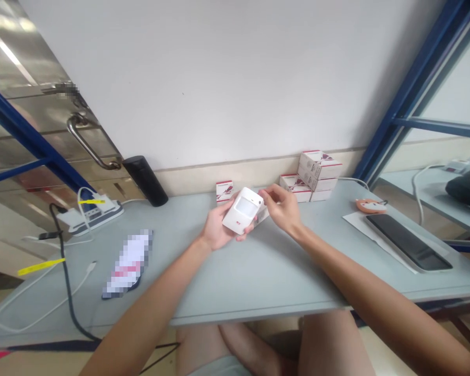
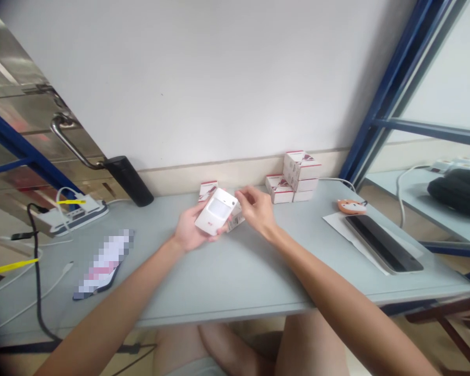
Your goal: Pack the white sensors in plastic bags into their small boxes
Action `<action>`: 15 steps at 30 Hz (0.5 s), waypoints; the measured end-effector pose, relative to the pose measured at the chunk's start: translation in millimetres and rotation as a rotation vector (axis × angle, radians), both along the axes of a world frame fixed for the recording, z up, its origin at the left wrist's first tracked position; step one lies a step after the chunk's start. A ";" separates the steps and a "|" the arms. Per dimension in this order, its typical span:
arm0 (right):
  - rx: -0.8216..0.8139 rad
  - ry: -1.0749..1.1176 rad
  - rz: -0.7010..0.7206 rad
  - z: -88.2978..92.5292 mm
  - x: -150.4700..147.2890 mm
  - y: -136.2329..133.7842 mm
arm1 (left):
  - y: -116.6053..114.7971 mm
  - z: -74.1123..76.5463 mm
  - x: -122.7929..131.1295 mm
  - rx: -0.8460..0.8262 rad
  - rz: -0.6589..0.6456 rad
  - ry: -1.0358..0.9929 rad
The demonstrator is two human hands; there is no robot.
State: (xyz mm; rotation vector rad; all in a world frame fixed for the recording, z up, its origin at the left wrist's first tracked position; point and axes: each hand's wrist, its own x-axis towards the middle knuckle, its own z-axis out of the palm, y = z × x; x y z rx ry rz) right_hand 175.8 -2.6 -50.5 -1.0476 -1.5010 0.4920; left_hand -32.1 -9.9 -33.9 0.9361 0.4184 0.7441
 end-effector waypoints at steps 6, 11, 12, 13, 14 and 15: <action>-0.012 -0.282 0.022 -12.6 4.8 8.9 | 3.7 -2.0 -4.3 0.000 0.059 -0.072; -0.016 -0.319 0.031 -14.5 2.0 4.1 | 3.8 1.1 -7.4 -0.007 0.073 -0.047; 0.000 -0.319 0.030 -13.0 2.0 2.7 | 3.2 3.5 -7.9 -0.012 0.073 -0.044; 0.018 -0.325 0.028 -11.2 2.2 2.1 | 2.6 6.3 -8.7 -0.017 0.077 -0.047; 0.033 -0.336 0.019 -9.1 2.6 2.4 | 2.4 9.5 -9.9 -0.020 0.090 -0.056; 0.038 -0.350 -0.001 -7.1 2.9 4.1 | 2.6 12.9 -11.5 -0.018 0.114 -0.072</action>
